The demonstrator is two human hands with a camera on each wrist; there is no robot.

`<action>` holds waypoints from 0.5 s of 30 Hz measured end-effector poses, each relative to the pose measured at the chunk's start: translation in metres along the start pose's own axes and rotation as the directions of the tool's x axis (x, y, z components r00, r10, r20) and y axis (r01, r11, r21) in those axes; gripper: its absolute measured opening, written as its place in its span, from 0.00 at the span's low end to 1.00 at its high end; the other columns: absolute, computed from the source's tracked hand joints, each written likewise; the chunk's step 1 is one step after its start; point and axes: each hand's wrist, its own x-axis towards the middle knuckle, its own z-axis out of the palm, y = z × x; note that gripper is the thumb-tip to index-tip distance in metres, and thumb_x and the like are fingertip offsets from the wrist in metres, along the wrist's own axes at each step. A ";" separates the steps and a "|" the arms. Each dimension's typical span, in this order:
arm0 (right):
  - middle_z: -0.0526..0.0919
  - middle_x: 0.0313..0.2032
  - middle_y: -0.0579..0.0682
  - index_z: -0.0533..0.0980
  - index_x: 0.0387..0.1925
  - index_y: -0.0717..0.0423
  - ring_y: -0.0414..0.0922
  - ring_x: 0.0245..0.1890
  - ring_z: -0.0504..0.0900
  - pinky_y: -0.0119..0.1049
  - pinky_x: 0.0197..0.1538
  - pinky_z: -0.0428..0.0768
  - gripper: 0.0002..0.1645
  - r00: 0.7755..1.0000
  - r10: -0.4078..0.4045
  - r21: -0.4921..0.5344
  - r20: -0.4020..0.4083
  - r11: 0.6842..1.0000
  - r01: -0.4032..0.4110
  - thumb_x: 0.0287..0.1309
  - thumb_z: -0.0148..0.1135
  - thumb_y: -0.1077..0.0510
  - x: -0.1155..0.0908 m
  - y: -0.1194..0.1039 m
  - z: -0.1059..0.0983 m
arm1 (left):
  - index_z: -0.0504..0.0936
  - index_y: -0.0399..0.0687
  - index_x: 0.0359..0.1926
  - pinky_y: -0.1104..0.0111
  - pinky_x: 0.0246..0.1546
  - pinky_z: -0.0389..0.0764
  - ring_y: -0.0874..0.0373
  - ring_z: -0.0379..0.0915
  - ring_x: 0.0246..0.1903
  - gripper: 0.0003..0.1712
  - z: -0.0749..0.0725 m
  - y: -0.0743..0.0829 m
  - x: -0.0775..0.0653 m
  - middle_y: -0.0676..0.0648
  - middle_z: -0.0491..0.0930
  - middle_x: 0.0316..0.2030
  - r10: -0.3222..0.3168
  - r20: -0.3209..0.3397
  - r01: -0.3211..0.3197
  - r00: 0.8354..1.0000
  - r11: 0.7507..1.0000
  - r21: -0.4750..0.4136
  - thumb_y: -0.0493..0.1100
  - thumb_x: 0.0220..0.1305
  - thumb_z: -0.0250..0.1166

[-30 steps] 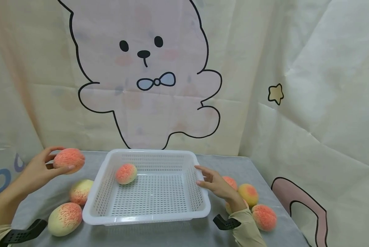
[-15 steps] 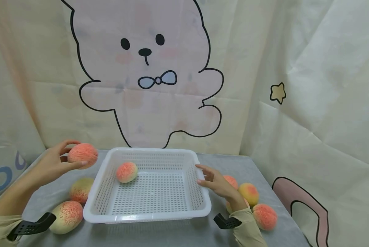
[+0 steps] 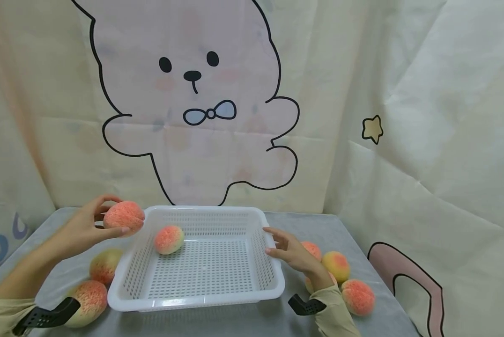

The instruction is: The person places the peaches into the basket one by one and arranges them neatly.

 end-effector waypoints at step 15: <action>0.71 0.67 0.72 0.52 0.78 0.62 0.61 0.56 0.83 0.38 0.49 0.87 0.44 1.000 -0.001 0.011 -0.003 1.000 0.001 0.70 0.61 0.57 0.000 0.001 0.001 | 0.65 0.44 0.64 0.54 0.41 0.87 0.40 0.79 0.51 0.41 0.019 0.013 0.005 0.30 0.78 0.57 0.012 0.044 -0.012 0.999 1.000 -0.005 0.51 0.57 0.76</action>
